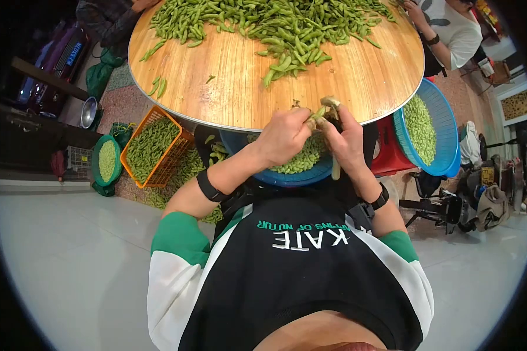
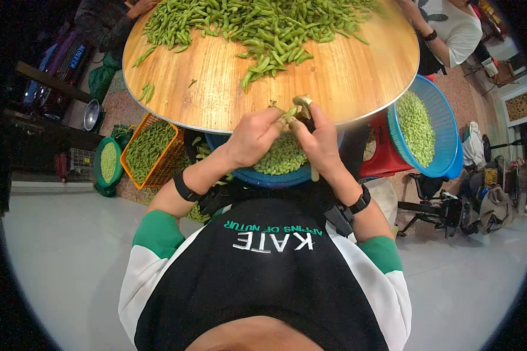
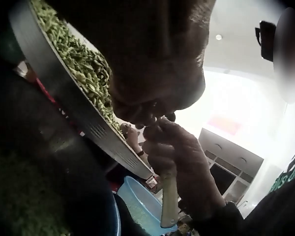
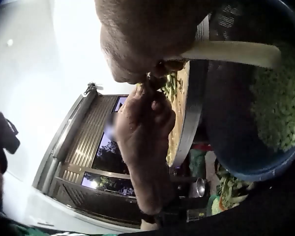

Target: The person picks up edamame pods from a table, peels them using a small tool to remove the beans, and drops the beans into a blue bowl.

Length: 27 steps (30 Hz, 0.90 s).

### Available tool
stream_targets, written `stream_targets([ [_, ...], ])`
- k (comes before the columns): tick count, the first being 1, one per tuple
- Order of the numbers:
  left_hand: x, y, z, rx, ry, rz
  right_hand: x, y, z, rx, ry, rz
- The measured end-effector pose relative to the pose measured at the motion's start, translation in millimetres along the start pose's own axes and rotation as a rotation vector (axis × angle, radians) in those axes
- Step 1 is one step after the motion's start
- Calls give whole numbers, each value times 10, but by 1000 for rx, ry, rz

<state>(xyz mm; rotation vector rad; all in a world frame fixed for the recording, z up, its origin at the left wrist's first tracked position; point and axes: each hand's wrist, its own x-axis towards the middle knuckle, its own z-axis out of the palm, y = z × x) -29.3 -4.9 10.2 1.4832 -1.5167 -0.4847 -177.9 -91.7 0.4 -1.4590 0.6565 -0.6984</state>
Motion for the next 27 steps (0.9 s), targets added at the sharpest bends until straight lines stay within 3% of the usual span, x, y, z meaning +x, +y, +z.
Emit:
stream_targets([
  [2, -33, 13, 6, 5, -7, 10, 44, 73, -31, -455, 57, -513],
  [10, -140, 89, 86, 18, -28, 16, -29, -5, -54, -717, -70, -634],
  [16, -222, 74, 184, -75, -51, -243, -85, 160, -64, -775, -81, -639],
  [19, -337, -46, 310, -261, -29, -382, -156, 195, -47, -782, -136, -661],
  [22, -416, -169, 367, -180, -17, -326, -189, 246, -39, -801, -181, -683],
  [24, -451, -181, 331, 94, -22, -130, -201, 272, -58, -822, -154, -632],
  [27, -566, -42, 248, 255, 31, -32, -179, 288, -145, -787, -55, -593],
])
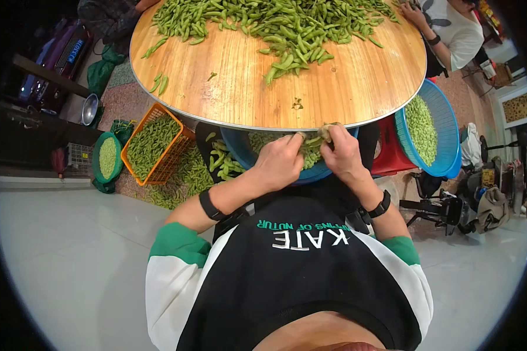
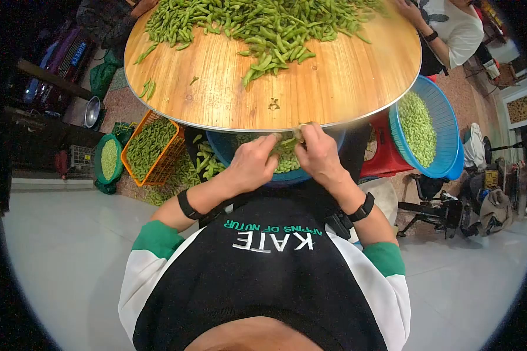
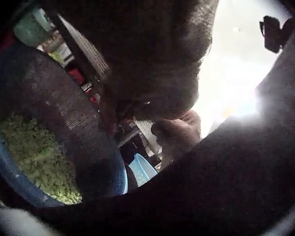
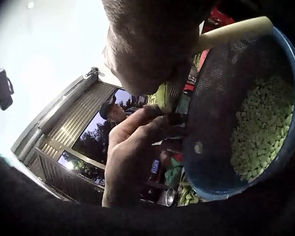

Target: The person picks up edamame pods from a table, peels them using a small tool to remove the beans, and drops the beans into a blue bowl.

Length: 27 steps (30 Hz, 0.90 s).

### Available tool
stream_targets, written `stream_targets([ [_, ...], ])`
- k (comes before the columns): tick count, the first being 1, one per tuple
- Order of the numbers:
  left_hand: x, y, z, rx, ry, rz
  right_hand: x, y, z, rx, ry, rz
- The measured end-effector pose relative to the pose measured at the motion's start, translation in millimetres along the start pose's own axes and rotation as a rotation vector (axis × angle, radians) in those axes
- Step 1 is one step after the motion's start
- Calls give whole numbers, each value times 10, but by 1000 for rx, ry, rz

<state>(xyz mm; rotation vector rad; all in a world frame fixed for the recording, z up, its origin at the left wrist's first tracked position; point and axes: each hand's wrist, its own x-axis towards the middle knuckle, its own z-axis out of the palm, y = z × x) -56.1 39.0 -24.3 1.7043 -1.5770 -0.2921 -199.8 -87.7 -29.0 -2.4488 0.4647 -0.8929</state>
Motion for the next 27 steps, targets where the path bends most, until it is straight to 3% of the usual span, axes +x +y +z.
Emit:
stream_targets([
  [1, 24, 52, -76, 0, -2, -1, -9, -1, -1, 1, 0, 2],
  [3, 132, 115, -220, 62, 106, 221, -5, -4, -8, 70, -7, 74],
  [7, 614, -155, -168, 118, 274, 345, 51, -52, 19, 217, -8, 156],
  [11, 637, -398, -108, 145, 141, 402, 68, -96, -10, 318, -19, 246],
  [13, 625, -415, -137, 152, 54, 341, 74, -107, -12, 346, -3, 256],
  [17, 559, -283, -190, 193, 65, 278, 108, -124, -27, 265, 23, 236],
  [19, 519, -142, -242, -378, 28, -61, 117, -147, -13, 255, 31, 233],
  [20, 469, -125, -236, -377, 28, -66, 124, -147, 5, 248, 38, 204],
  [22, 416, -101, -229, -750, -149, -279, 150, -142, 39, 239, 47, 167],
  [26, 262, -109, -243, -801, -67, -304, 155, -230, 129, 160, 62, 62],
  [27, 201, -164, -261, -666, -45, -272, 172, -257, 130, 174, 40, 53],
])
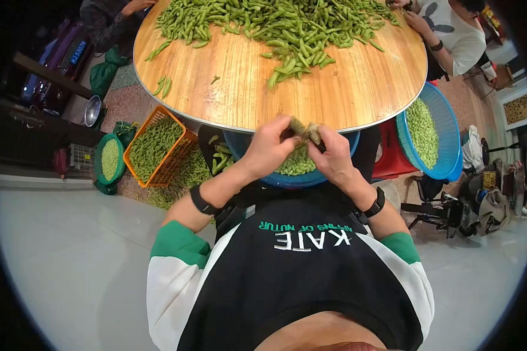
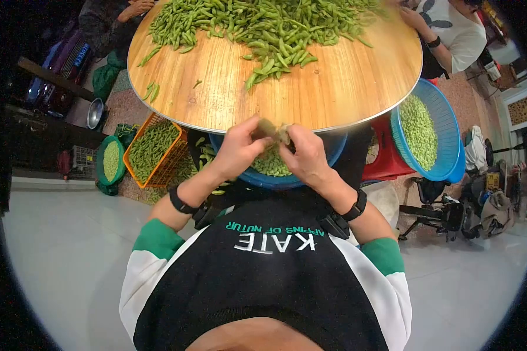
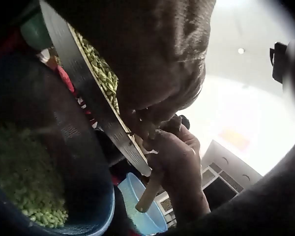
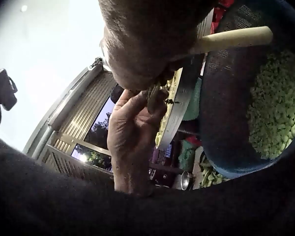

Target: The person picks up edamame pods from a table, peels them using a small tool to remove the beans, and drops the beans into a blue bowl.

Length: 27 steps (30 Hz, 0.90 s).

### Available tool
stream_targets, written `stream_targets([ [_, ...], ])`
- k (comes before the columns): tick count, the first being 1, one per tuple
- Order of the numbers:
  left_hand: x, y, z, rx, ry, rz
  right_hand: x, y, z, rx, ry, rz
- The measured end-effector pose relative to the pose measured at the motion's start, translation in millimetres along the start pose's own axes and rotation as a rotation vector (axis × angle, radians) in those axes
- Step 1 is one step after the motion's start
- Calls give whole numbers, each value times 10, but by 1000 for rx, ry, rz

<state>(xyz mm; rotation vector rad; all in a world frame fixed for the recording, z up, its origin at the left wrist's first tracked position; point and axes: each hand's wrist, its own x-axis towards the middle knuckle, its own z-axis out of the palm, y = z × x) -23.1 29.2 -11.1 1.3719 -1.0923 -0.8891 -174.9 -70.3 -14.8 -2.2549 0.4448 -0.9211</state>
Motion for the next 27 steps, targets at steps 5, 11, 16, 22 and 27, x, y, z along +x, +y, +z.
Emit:
stream_targets([
  [5, -425, 388, -783, 1060, -30, 229, 47, 73, -230, 176, -129, 323],
  [11, -119, 480, -982, 1210, 142, 345, 101, -2, -262, 489, -187, 531],
  [16, 664, 254, -597, 1066, 177, 321, 124, 18, -164, 560, -252, 555],
  [22, 903, -11, -743, 1220, 189, 223, 51, 71, -225, 843, -215, 656],
  [27, 755, 10, -775, 455, 216, -36, 154, 1, -154, 1077, -205, 706],
])
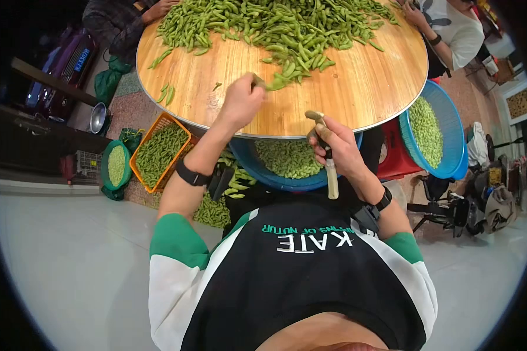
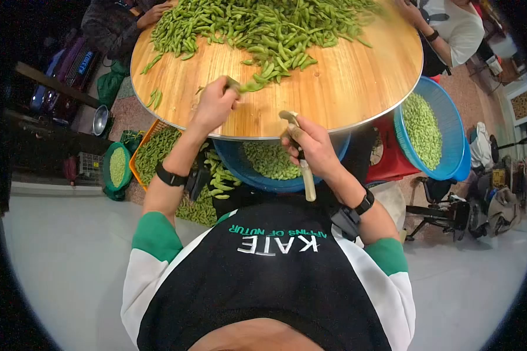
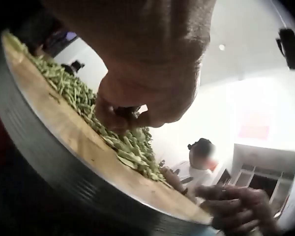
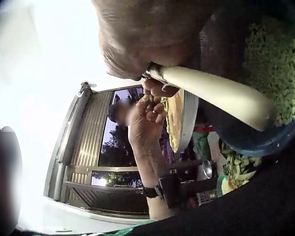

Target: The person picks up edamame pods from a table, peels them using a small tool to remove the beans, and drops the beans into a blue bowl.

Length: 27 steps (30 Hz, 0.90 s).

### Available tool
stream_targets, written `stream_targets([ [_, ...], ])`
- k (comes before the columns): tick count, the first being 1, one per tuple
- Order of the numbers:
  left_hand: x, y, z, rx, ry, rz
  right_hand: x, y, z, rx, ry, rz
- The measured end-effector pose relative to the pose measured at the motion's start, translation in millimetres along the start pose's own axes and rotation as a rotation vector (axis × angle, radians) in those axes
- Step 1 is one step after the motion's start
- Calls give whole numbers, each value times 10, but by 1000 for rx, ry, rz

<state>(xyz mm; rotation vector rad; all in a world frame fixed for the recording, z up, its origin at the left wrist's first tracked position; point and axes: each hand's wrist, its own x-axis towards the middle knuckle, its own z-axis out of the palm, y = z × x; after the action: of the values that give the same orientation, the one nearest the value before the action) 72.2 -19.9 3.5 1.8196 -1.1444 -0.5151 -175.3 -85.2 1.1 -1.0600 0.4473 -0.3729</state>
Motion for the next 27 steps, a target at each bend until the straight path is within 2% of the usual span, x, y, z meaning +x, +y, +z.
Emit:
stream_targets([
  [1, -109, 102, 27, 3, -11, 0, 0, -27, 47, 8, 8, 0],
  [3, -383, 344, 144, -694, -272, -232, 9, -107, 131, 125, -5, 24],
  [6, -574, 477, 303, -826, -290, -261, 12, -89, 113, 174, -66, 8],
  [12, -657, 523, 417, -833, -242, -162, -35, -75, 122, 223, -153, -43],
  [14, -668, 519, 421, -823, -220, -142, -50, -65, 135, 151, -130, -66],
  [18, -684, 500, 410, -730, -249, -125, -62, -76, 144, 155, -133, -60],
  [20, -710, 477, 439, -687, -265, -116, -77, -63, 162, 208, -70, -84],
  [22, -728, 449, 522, -624, -143, 101, -81, -56, 162, 187, -65, -94],
  [26, -701, 447, 491, -771, -250, -8, -116, -132, 181, 240, -56, -52],
  [27, -684, 419, 478, -986, -351, -131, -121, -137, 168, 238, -56, -51],
])
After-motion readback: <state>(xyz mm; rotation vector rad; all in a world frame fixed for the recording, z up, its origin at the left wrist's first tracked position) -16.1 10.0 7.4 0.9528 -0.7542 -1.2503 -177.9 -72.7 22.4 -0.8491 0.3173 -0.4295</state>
